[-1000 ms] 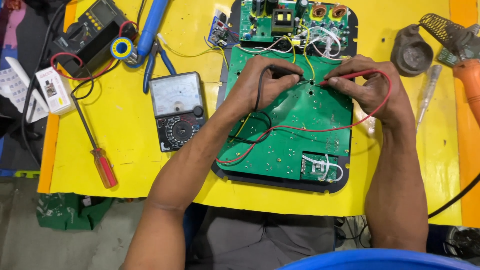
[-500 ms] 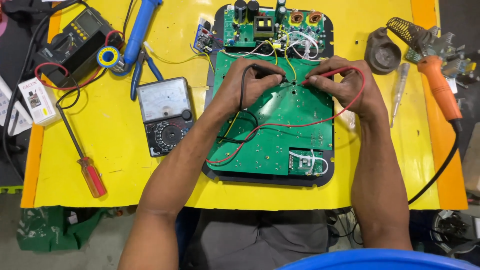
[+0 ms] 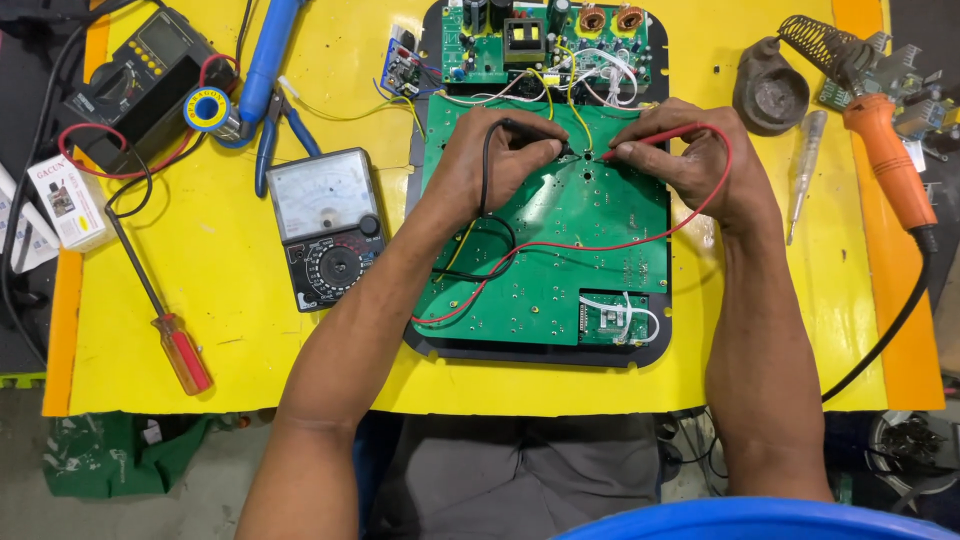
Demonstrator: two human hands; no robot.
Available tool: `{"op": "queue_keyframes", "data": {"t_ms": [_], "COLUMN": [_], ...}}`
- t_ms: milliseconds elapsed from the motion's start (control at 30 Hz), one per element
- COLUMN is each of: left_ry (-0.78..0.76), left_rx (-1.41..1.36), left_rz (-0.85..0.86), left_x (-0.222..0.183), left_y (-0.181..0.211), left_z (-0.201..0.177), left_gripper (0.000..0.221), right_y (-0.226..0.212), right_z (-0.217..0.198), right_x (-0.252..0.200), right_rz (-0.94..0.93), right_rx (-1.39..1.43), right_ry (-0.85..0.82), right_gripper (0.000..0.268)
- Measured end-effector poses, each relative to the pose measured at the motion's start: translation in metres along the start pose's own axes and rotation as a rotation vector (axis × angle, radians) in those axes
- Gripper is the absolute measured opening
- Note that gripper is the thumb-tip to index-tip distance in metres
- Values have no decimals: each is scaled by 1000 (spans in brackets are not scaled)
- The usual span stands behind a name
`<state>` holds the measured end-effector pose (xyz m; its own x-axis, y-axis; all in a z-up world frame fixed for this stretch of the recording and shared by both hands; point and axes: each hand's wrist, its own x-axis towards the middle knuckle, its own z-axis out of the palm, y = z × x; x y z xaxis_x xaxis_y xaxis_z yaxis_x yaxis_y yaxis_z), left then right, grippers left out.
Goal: Testing components on a circuit board using an analog multimeter to diagnose issues.
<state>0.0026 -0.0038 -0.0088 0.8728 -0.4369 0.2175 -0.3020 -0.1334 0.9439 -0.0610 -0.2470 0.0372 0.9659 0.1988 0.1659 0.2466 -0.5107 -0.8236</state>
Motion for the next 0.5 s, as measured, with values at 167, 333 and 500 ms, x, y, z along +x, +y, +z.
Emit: {"op": "queue_keyframes", "data": {"t_ms": [167,333,500], "left_ry": [-1,-14,-102], "left_rx": [-3,6,-6], "left_rz": [-4,31,56], "left_x": [-1,0,-1], "left_y": [0,0,3], "left_z": [1,-3,-5], "left_gripper": [13,14,15], "right_y": [-4,7,4], "right_z": [1,0,2], "right_x": [0,2,2], "right_rz": [-15,-5,-24], "right_rx": [-5,67,81], "right_ry": [3,-15,-14], "right_gripper": [8,9,8]}}
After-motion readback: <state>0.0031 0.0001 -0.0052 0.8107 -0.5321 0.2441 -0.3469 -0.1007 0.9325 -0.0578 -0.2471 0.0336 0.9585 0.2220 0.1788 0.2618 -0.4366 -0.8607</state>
